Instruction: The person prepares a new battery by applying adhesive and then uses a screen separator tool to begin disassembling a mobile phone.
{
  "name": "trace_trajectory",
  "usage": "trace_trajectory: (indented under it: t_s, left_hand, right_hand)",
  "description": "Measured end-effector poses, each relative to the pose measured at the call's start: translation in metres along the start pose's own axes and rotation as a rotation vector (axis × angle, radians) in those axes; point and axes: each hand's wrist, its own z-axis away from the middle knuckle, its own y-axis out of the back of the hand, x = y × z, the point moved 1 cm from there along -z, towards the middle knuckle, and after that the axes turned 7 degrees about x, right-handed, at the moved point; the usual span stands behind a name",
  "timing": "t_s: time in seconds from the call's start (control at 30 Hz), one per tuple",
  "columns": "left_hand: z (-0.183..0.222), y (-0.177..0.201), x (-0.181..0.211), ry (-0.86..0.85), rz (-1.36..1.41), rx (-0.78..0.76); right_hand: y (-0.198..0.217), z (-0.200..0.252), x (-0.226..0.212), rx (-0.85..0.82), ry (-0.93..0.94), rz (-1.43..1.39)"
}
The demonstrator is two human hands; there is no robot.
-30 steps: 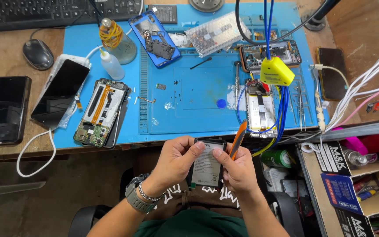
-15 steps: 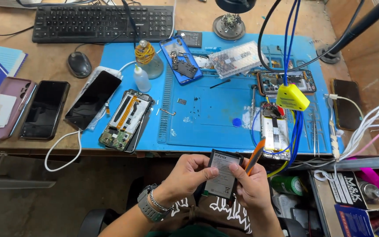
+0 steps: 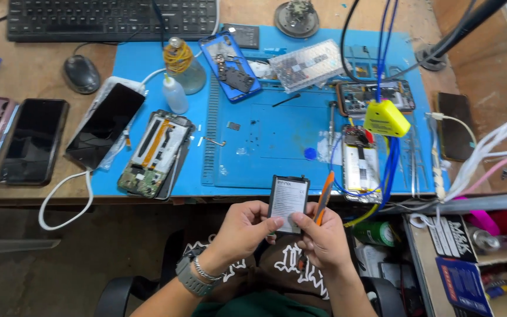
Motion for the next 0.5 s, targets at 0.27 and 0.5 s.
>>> trace_trajectory:
  t_s: [0.27, 0.5]
  left_hand:
    - [0.002, 0.014, -0.015, -0.090, 0.008, 0.064]
    - [0.027, 0.054, 0.049, -0.113, -0.490, 0.271]
  right_hand:
    - [-0.008, 0.003, 0.011, 0.005, 0.035, 0.184]
    - [-0.015, -0.004, 0.004, 0.039, 0.138, 0.048]
